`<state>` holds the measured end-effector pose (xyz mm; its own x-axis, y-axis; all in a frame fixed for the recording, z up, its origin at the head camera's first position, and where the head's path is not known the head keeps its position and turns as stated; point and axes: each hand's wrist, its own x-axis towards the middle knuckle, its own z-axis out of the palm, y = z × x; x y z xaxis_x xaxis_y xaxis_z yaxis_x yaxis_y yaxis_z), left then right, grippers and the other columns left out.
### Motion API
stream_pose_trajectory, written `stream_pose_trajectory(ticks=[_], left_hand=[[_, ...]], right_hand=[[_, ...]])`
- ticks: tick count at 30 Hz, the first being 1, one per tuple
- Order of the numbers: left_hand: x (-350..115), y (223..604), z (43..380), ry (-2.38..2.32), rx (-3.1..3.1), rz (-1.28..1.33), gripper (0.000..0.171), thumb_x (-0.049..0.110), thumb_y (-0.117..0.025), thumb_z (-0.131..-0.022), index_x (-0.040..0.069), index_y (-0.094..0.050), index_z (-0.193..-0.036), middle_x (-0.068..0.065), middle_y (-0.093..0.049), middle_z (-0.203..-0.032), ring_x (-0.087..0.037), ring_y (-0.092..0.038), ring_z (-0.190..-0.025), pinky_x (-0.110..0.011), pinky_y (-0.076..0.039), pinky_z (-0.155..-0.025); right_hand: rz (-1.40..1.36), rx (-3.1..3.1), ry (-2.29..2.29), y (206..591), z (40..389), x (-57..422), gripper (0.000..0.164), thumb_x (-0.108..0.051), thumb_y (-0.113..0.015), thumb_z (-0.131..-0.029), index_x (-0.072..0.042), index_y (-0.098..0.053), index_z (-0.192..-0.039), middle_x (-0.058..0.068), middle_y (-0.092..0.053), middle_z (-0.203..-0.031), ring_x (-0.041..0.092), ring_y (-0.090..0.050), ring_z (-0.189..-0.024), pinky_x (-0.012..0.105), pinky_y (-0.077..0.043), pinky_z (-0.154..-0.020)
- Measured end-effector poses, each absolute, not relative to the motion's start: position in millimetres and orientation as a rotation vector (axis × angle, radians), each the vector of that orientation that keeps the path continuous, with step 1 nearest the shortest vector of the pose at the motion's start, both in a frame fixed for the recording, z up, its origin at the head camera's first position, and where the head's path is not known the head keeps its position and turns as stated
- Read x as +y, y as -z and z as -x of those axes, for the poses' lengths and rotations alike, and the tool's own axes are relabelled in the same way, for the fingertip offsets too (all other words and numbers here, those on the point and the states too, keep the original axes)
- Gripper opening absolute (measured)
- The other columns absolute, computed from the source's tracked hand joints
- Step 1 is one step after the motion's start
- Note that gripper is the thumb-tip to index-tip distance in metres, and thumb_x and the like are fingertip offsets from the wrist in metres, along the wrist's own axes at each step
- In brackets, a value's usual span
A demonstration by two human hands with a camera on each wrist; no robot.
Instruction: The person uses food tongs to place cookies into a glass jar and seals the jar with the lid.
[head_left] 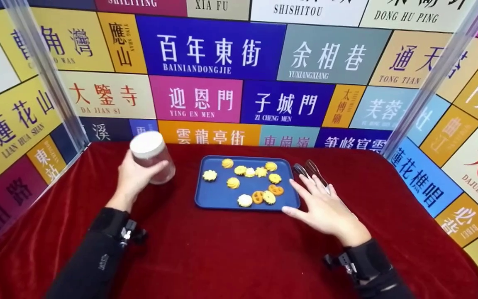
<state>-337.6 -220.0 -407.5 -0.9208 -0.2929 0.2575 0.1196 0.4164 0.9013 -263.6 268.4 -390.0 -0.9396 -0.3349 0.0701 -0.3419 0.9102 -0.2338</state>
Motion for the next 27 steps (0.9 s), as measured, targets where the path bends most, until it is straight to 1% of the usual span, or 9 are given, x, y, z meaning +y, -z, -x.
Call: stream_pose_trajectory(ticks=[3,7,12,15,17,20,24,27], left_hand=[[-217.0,391.0,327.2,1.551,-2.273,-0.097,0.099,0.032,-0.095,-0.081,0.005,-0.041,-0.159,-0.017,-0.058,-0.15,-0.031,-0.053,-0.137,-0.05,-0.041,-0.118],[-208.5,380.1,314.0,1.561,-2.297,-0.026,0.098,0.033,-0.095,-0.081,0.007,-0.042,-0.159,-0.016,-0.057,-0.151,-0.031,-0.052,-0.136,-0.053,-0.042,-0.118],[-191.8,377.3,305.1,1.578,-2.306,0.06,0.101,0.027,-0.096,-0.08,0.007,-0.039,-0.161,-0.017,-0.055,-0.152,-0.031,-0.051,-0.137,-0.053,-0.041,-0.118],[-175.5,374.5,298.7,1.64,-2.283,0.164,0.104,0.023,-0.097,-0.079,0.007,-0.036,-0.163,-0.017,-0.054,-0.152,-0.031,-0.051,-0.137,-0.052,-0.041,-0.118],[-161.7,373.1,291.7,1.681,-2.266,0.239,0.106,0.022,-0.097,-0.079,0.01,-0.035,-0.164,-0.015,-0.055,-0.151,-0.029,-0.052,-0.137,-0.051,-0.041,-0.118],[-138.1,375.4,279.0,1.716,-2.242,0.336,0.104,0.022,-0.099,-0.077,0.012,-0.039,-0.161,-0.012,-0.059,-0.147,-0.027,-0.055,-0.134,-0.049,-0.043,-0.117],[-108.8,385.9,261.0,1.764,-2.231,0.419,0.094,0.02,-0.1,-0.073,0.01,-0.051,-0.153,-0.009,-0.067,-0.137,-0.025,-0.062,-0.127,-0.047,-0.048,-0.112],[-93.4,394.1,252.3,1.784,-2.256,0.468,0.091,0.02,-0.101,-0.072,0.011,-0.055,-0.149,-0.007,-0.069,-0.132,-0.024,-0.065,-0.122,-0.046,-0.051,-0.108]], right_hand=[[-0.553,-3.044,-0.352,391.0,263.7,268.3,0.098,-0.086,-0.046,-0.094,-0.024,-0.034,-0.168,0.018,-0.028,-0.173,0.049,-0.013,-0.16,0.076,-0.008,-0.123],[-0.554,-3.047,-0.356,392.3,264.4,269.2,0.098,-0.085,-0.048,-0.094,-0.023,-0.035,-0.168,0.019,-0.028,-0.173,0.05,-0.013,-0.16,0.077,-0.007,-0.123],[-0.552,-3.051,-0.41,390.0,264.8,268.6,0.096,-0.081,-0.052,-0.095,-0.021,-0.034,-0.168,0.021,-0.025,-0.174,0.052,-0.01,-0.16,0.077,-0.003,-0.122],[-0.545,-3.052,-0.414,385.7,264.3,269.4,0.096,-0.081,-0.052,-0.096,-0.021,-0.033,-0.169,0.021,-0.023,-0.174,0.053,-0.009,-0.16,0.077,-0.003,-0.122],[-0.541,-3.051,-0.415,383.3,264.2,269.8,0.096,-0.08,-0.052,-0.096,-0.022,-0.033,-0.169,0.021,-0.023,-0.174,0.053,-0.009,-0.16,0.077,-0.003,-0.122],[-0.545,-3.044,-0.403,381.5,264.2,269.6,0.095,-0.08,-0.052,-0.096,-0.021,-0.033,-0.169,0.021,-0.024,-0.174,0.053,-0.009,-0.159,0.077,-0.003,-0.122],[-0.558,-3.045,-0.369,384.9,263.7,267.6,0.096,-0.081,-0.051,-0.096,-0.02,-0.035,-0.168,0.021,-0.026,-0.173,0.052,-0.011,-0.16,0.077,-0.005,-0.122],[-0.57,-3.049,-0.332,389.4,263.3,265.0,0.097,-0.084,-0.048,-0.095,-0.021,-0.036,-0.168,0.02,-0.028,-0.173,0.051,-0.013,-0.16,0.077,-0.007,-0.123]])
